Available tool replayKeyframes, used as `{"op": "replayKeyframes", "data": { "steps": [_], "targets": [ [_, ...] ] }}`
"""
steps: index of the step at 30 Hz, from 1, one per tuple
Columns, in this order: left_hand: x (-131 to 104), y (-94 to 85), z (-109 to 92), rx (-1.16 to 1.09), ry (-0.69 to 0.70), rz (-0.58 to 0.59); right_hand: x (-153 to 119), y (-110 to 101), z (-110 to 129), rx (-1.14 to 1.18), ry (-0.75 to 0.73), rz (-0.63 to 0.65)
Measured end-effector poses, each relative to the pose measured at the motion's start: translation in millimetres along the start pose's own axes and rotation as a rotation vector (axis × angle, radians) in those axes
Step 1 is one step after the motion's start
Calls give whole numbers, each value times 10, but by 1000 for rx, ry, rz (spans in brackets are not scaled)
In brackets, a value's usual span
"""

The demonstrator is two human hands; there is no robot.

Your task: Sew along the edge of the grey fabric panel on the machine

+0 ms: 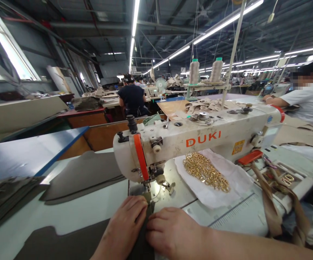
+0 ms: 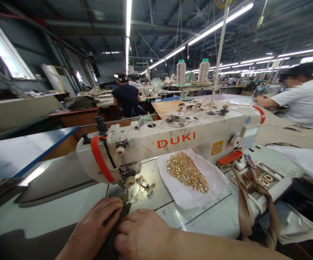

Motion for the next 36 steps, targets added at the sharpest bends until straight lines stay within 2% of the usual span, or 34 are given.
{"op": "replayKeyframes", "data": {
  "steps": [7, 16, 24, 31, 36],
  "targets": [
    [-6, -7, 14, -107, -73, 36, 45, -33, -134, -75, 88, -47],
    [-79, -22, 39, -133, -107, 31, 102, -18, -157, -112, 77, -22],
    [68, 64, 143, -118, -83, 45, 193, 38, -331, -173, 50, 16],
    [145, 109, 230, -93, -56, 71, 203, 132, -451, -139, 122, 18],
    [151, 87, 272, -89, -38, 0, 205, 109, -448, -132, 121, 39]
  ]
}}
Point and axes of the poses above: each hand's wrist, its own x-axis towards the middle knuckle, its own y-axis out of the palm, z = x × y, the point moved 5 cm from there along x, towards the middle knuckle, and after that the axes turned 8 degrees about -x, right-handed, at the moved point
